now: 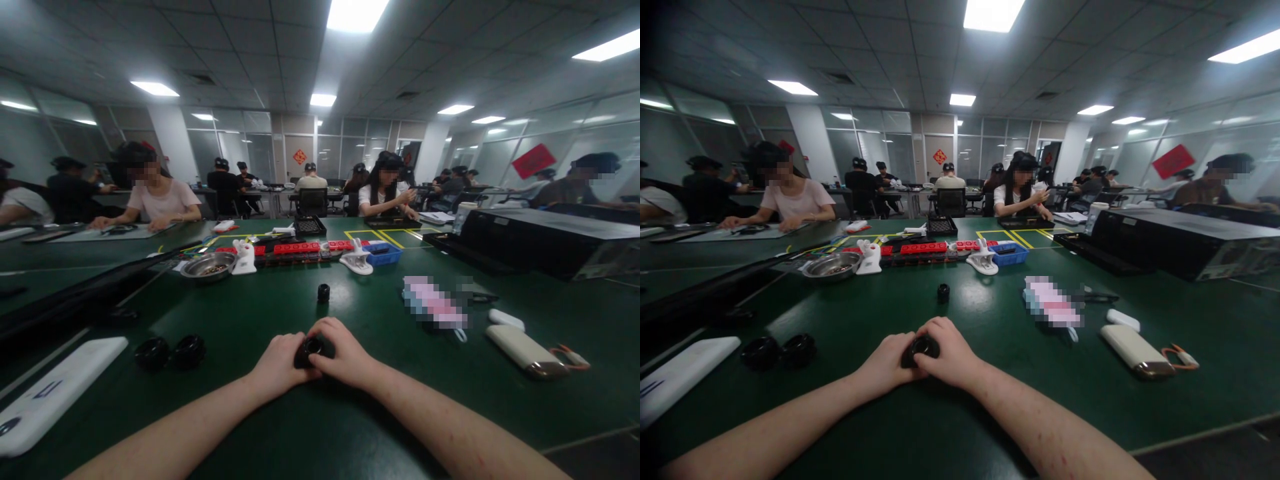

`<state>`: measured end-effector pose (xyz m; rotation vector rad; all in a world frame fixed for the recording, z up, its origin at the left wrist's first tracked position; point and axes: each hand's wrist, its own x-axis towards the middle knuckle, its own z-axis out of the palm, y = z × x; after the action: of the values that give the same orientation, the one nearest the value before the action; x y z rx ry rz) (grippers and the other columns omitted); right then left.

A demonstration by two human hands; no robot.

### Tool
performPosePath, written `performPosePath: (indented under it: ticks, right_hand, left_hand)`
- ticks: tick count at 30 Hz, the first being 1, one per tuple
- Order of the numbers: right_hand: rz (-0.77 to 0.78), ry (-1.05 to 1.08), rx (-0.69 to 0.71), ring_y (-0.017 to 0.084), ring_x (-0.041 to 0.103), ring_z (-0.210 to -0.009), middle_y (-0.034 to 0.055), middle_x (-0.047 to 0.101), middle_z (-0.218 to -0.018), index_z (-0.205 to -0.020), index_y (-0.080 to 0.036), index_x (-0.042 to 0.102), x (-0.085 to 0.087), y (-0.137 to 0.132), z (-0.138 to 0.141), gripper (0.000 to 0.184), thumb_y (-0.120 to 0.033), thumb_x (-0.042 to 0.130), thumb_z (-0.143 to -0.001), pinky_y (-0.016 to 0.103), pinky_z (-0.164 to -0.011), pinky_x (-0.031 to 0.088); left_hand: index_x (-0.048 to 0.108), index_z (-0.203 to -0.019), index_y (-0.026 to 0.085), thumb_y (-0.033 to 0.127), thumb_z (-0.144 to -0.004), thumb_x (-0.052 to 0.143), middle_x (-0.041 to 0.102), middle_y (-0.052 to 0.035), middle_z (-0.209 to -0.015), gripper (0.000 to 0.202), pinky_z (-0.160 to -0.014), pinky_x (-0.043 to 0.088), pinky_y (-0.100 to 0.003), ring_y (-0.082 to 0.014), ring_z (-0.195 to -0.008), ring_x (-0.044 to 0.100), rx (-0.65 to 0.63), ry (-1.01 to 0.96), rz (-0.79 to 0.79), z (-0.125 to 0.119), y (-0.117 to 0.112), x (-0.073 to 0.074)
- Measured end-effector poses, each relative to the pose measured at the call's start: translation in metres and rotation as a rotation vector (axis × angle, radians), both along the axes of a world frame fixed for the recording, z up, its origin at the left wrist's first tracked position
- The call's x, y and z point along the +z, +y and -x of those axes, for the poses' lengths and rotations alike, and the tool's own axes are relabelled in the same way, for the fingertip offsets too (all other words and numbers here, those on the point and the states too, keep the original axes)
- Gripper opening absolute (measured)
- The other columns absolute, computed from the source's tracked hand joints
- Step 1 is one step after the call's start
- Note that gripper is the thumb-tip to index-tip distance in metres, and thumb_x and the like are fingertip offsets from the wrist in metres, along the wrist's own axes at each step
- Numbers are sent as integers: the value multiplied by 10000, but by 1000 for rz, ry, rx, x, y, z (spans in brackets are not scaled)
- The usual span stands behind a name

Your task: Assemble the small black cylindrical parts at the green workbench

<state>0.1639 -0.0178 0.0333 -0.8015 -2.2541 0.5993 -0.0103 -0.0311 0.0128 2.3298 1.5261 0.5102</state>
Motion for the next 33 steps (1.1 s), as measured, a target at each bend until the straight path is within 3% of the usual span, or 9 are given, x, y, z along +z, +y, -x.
performPosePath:
  ticks: [3,6,10,14,18,21,27,30,33]
  right_hand:
    - [8,17,80,200,456,-1034,57,513,-1064,-1027,-194,518,1,0,-1,419,-49,558,-636,344,-909,361]
    - [31,42,-5,211,463,-1021,73,519,-1065,-1061,-176,481,-2,1,-2,401,-113,569,-675,365,-901,364]
    - [39,28,-159,207,496,-866,50,537,-914,-925,-174,508,-5,4,-1,330,-280,669,-658,346,-772,420]
    - [9,-13,-96,198,501,-844,24,555,-845,-818,-190,553,-2,6,0,208,-233,670,-652,331,-758,418]
    - [41,-10,48,201,487,-991,47,567,-1013,-993,-199,551,-1,5,-3,333,-93,574,-678,354,-882,376]
    - [82,5,-29,215,488,-998,76,546,-1055,-1089,-174,489,-3,4,-3,424,-175,614,-684,368,-877,382]
    - [79,-37,-172,191,518,-790,26,569,-835,-855,-179,543,-2,4,1,302,-298,697,-624,314,-701,429]
    - [54,-57,-64,194,526,-850,32,601,-864,-861,-179,582,0,5,-1,193,-187,629,-674,323,-773,414]
    - [70,-37,24,206,509,-973,56,594,-1013,-1011,-181,558,-2,5,-3,330,-122,577,-686,347,-872,378]
  left_hand:
    - [541,-878,187,521,-633,642,588,-25,-853,426,-684,381,-296,-222,-793,538,6,-8,-4,0,0,0]
    - [530,-812,183,523,-624,647,580,-17,-812,406,-661,374,-288,-214,-763,537,17,19,9,0,-1,1]
    - [519,-793,190,510,-633,642,567,-4,-788,378,-628,364,-266,-199,-731,533,19,45,17,0,-1,1]
    - [525,-800,191,518,-635,634,571,-8,-794,382,-632,361,-271,-203,-737,533,19,42,15,0,-1,2]
    - [535,-880,194,514,-630,640,584,-18,-854,420,-680,373,-287,-218,-794,537,15,19,25,0,-2,5]
    - [533,-843,191,510,-633,639,581,-17,-842,397,-671,377,-285,-215,-781,540,17,32,31,0,-2,5]
    - [528,-817,188,512,-637,635,577,-16,-829,386,-649,376,-273,-212,-777,544,35,53,44,0,-2,3]
    - [537,-867,192,533,-640,629,583,-16,-848,420,-673,385,-284,-214,-787,544,13,25,34,0,-2,4]
    - [539,-917,193,514,-623,655,588,-17,-872,451,-705,390,-297,-217,-806,544,17,12,20,0,-3,6]
